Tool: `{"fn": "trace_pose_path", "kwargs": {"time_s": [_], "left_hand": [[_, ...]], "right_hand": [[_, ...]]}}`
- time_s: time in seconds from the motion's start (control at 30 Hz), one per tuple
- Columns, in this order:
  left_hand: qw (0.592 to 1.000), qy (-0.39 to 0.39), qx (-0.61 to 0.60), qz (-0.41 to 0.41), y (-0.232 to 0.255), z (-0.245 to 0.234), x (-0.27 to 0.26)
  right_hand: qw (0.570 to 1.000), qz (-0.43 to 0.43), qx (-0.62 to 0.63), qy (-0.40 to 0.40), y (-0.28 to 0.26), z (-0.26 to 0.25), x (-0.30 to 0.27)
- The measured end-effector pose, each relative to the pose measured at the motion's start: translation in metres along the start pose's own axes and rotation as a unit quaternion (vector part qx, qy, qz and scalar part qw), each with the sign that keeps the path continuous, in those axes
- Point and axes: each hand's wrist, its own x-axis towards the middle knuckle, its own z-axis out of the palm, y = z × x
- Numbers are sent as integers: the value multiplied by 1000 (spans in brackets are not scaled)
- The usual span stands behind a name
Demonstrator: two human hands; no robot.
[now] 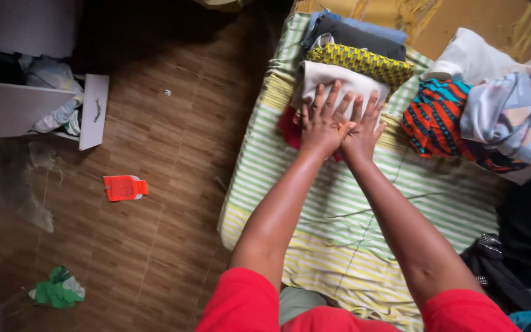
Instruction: Folding various items of clothing such as shirts and shorts on a bed.
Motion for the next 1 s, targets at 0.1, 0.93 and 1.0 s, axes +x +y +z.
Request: {"fn": "trace_pose_path", "kwargs": {"time_s": [0.1,0.93,1.0], "left_hand": [[1000,-11,-25,-4,-5,0,1],[996,-12,-7,88,87,-37,-66],[990,-49,-55,122,136,-41,-98]], "right_hand": [[999,18,10,-28,-9,-2,0],[980,124,115,106,105,-162,-217],[971,134,115,163,130,-192,-252]]}}
